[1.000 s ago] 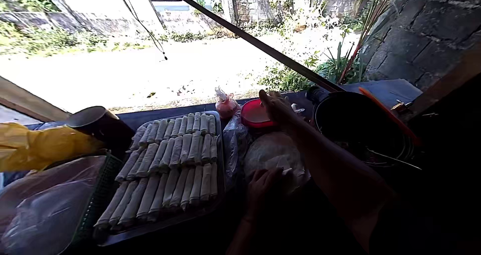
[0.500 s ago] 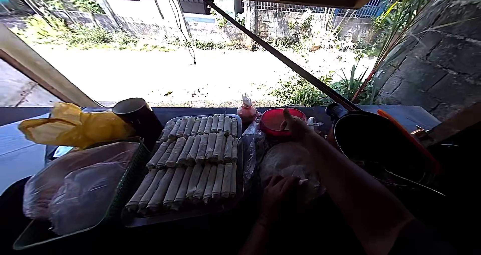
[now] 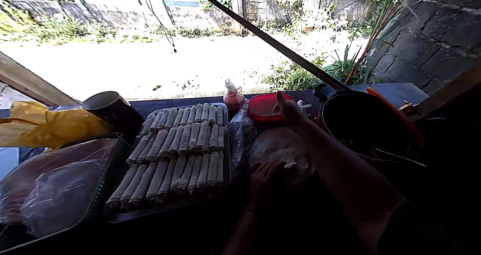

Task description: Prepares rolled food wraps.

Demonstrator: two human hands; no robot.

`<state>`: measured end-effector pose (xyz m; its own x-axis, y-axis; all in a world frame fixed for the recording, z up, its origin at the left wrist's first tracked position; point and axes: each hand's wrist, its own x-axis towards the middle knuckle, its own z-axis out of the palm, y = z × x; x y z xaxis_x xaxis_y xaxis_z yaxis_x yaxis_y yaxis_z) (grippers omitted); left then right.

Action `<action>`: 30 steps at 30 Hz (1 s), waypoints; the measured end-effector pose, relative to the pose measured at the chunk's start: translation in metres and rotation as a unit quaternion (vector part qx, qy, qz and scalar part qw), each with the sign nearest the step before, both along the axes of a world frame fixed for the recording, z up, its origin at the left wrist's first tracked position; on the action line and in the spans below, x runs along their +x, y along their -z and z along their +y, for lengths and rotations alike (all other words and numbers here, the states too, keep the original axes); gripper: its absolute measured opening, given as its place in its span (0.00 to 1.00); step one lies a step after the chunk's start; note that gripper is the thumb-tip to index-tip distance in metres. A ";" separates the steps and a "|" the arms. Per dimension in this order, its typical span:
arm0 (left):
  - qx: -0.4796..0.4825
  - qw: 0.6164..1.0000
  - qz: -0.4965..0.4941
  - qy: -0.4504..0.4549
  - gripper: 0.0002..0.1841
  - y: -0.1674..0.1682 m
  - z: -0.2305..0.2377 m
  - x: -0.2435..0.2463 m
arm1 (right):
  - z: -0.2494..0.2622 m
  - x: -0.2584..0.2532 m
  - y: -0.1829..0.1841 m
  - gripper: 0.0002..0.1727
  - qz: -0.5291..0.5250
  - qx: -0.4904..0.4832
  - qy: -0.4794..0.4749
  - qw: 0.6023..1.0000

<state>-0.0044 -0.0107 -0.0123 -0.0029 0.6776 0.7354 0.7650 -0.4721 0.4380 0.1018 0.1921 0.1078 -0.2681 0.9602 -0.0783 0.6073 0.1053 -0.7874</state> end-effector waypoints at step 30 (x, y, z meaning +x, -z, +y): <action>0.001 1.000 0.005 0.012 0.08 0.004 -0.009 -0.003 | -0.092 0.101 0.078 0.42 -0.075 0.298 -0.321 0.896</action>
